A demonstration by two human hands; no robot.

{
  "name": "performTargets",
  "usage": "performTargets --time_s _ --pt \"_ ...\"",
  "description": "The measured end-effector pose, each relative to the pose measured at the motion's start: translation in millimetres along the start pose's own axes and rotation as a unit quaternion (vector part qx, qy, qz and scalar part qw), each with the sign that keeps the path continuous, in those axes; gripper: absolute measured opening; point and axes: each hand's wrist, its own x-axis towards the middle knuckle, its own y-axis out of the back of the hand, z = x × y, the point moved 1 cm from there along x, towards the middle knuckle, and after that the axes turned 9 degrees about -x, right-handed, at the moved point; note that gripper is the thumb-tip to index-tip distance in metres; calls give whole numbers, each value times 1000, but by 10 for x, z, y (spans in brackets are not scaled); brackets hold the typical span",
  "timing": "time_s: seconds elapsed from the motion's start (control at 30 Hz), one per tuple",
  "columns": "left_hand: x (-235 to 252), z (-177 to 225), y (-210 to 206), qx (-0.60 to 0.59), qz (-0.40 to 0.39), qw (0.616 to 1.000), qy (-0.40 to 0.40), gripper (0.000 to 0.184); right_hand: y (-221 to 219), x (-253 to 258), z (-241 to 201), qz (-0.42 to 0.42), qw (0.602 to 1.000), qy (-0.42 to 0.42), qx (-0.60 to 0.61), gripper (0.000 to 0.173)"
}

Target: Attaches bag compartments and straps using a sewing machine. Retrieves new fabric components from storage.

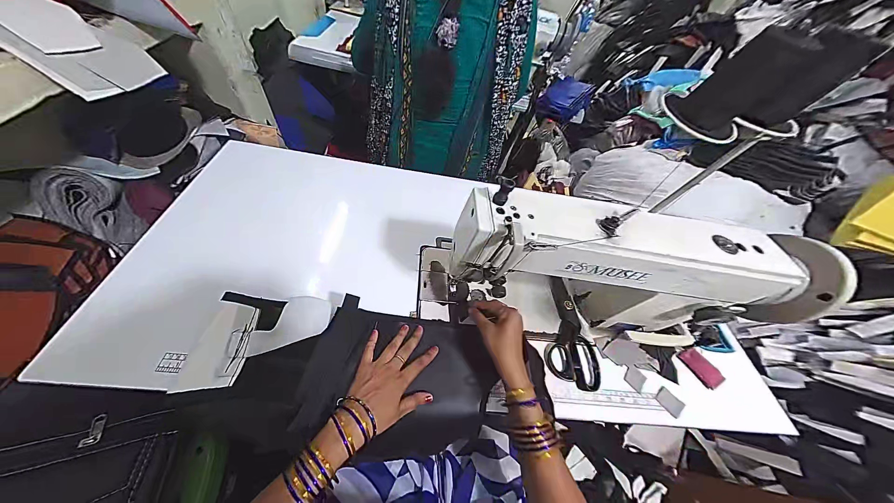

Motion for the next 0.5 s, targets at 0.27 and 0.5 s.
performTargets --time_s 0.27,0.5 --pt "-12 -43 -5 -14 26 999 -28 69 -335 -61 -177 57 980 31 -188 16" --pt "-2 -52 -30 -3 40 999 -34 68 -363 -83 -213 57 971 42 -230 18"
